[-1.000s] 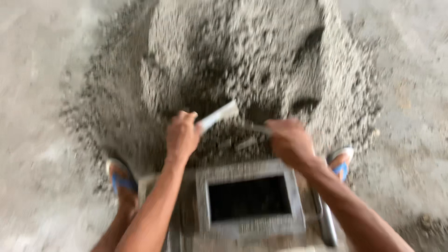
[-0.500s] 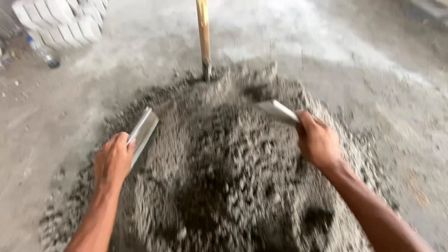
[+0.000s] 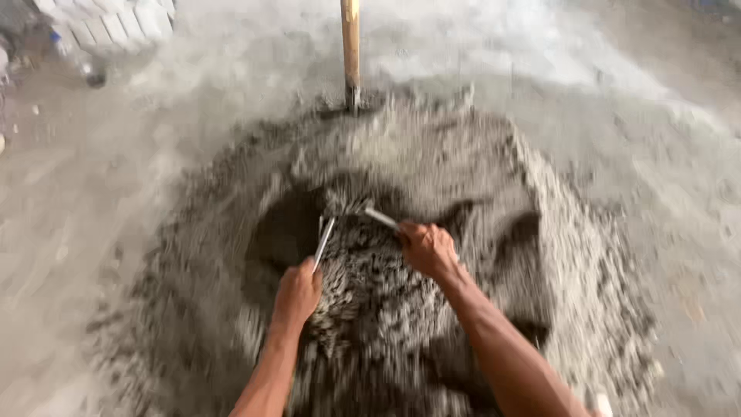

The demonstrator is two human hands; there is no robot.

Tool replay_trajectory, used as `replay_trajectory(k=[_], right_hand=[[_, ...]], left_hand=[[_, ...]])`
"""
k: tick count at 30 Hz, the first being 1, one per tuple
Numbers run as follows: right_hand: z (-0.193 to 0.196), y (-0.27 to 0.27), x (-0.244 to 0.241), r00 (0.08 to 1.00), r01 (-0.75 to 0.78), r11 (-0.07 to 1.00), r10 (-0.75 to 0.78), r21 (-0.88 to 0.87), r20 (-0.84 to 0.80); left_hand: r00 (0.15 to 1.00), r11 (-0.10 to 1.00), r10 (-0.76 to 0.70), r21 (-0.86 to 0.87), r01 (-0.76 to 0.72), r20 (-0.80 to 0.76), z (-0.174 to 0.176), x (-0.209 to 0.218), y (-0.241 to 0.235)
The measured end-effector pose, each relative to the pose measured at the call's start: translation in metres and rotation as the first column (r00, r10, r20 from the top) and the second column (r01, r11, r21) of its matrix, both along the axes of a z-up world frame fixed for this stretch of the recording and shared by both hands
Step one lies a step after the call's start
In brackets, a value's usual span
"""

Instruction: The person scoops cement into a metal mold, levels it with a straight edge, and compacts it with a metal rod. They then flip the mold to release the formed brick and place it on a stack of other bricks.

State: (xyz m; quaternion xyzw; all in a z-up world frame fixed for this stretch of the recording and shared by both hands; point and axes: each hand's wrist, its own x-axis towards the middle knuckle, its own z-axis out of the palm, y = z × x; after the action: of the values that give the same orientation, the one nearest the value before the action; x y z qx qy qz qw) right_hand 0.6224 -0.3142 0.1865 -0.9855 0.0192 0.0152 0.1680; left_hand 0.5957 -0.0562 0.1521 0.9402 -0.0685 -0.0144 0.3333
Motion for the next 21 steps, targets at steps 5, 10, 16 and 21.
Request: replay_trajectory(k=[5, 10, 16, 21], right_hand=[[0.016, 0.025, -0.101, 0.990, 0.026, 0.999, -0.032, -0.046, -0.139], [0.035, -0.014, -0.164, 0.965, 0.103, 0.989, -0.126, -0.109, -0.229], [0.002, -0.005, -0.212, 0.877, 0.431, 0.889, -0.372, 0.156, -0.305], [-0.043, -0.005, -0.216, 0.697, 0.653, 0.091, -0.460, 0.752, -0.549]], left_hand=[[0.994, 0.982, -0.107, 0.155, 0.104, 0.015, 0.005, -0.086, 0.004], [0.977, 0.994, -0.042, 0.088, 0.062, -0.211, 0.036, -0.145, 0.024], [0.964, 0.983, -0.007, -0.177, -0.041, -0.265, 0.010, -0.186, 0.014], [0.916, 0.965, 0.016, -0.233, -0.120, -0.402, -0.030, -0.186, -0.003]])
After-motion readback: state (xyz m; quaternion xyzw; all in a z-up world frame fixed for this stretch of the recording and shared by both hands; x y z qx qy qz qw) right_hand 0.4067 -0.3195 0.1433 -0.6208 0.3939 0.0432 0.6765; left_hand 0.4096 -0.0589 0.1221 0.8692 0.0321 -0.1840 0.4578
